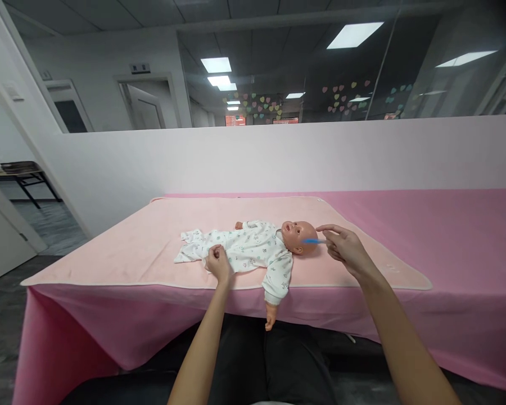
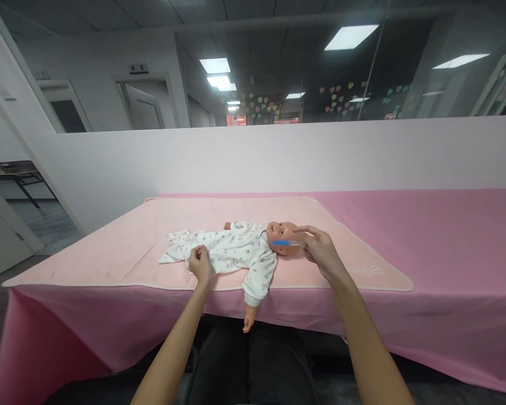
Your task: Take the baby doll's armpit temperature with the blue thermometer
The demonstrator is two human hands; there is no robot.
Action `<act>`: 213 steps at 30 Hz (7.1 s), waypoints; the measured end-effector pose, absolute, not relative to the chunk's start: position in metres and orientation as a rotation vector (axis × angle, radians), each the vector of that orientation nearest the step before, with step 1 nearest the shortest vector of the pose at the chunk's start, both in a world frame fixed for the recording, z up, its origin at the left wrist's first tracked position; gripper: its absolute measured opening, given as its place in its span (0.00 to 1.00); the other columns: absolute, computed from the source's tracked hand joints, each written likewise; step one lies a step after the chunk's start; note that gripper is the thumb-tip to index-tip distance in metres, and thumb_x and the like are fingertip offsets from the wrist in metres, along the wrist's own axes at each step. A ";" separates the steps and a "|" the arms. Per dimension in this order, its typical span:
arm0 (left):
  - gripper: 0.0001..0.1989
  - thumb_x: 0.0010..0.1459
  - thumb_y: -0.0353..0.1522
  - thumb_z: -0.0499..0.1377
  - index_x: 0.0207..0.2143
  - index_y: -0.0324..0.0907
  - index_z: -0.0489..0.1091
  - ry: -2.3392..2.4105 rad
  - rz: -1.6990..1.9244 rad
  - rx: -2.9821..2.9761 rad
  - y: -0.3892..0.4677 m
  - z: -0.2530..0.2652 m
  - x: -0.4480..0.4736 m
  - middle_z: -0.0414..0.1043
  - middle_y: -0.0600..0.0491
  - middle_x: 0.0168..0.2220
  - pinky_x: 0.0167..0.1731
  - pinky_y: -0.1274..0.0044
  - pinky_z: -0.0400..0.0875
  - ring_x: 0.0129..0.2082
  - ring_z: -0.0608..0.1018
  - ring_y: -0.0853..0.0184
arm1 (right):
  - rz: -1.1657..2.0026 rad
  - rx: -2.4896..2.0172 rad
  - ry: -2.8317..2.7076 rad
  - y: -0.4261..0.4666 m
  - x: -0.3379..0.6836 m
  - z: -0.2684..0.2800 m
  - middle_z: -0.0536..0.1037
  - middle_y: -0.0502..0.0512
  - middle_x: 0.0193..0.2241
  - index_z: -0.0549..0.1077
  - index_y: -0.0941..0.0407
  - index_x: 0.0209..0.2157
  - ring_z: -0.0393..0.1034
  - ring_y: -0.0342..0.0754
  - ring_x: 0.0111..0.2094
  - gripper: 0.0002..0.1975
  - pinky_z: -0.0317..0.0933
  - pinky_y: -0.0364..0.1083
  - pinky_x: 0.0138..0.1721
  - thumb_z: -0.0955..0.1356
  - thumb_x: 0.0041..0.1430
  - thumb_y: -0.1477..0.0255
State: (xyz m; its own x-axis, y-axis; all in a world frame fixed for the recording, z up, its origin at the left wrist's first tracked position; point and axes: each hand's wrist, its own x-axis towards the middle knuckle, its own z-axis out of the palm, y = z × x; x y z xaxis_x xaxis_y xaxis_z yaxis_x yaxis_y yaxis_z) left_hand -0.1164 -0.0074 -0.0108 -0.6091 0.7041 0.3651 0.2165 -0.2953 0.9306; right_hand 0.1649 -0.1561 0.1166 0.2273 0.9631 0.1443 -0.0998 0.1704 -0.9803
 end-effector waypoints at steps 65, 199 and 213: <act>0.08 0.49 0.35 0.53 0.30 0.44 0.69 1.636 1.934 1.135 -0.010 -0.005 -0.115 0.65 0.56 0.25 0.38 0.72 0.63 0.30 0.69 0.66 | 0.741 -1.297 -1.000 -0.146 0.165 0.125 0.52 0.40 0.09 0.72 0.59 0.30 0.44 0.35 0.13 0.12 0.39 0.39 0.16 0.68 0.40 0.69; 0.08 0.57 0.33 0.55 0.29 0.46 0.73 1.415 1.791 2.531 -0.017 -0.005 -0.024 0.67 0.50 0.35 0.40 0.68 0.57 0.37 0.67 0.63 | 0.120 -1.703 -1.435 -0.042 0.070 -0.007 0.75 0.52 0.44 0.70 0.52 0.48 0.69 0.45 0.44 0.20 0.59 0.41 0.44 0.55 0.60 0.72; 0.10 0.60 0.32 0.51 0.35 0.46 0.72 1.301 1.674 2.661 -0.019 0.000 -0.025 0.70 0.51 0.37 0.42 0.70 0.58 0.38 0.69 0.64 | 0.072 -1.662 -1.389 -0.041 0.073 -0.009 0.75 0.55 0.44 0.69 0.56 0.48 0.68 0.46 0.44 0.19 0.56 0.41 0.43 0.54 0.62 0.68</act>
State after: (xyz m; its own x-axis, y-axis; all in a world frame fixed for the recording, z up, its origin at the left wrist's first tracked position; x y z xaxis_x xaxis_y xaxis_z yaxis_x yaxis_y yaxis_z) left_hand -0.0254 -0.0188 -0.0002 0.2364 0.4614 0.8551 0.7150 -0.6785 0.1684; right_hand 0.0730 -0.0409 -0.0093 0.3570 0.7948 0.4907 0.7398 0.0801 -0.6681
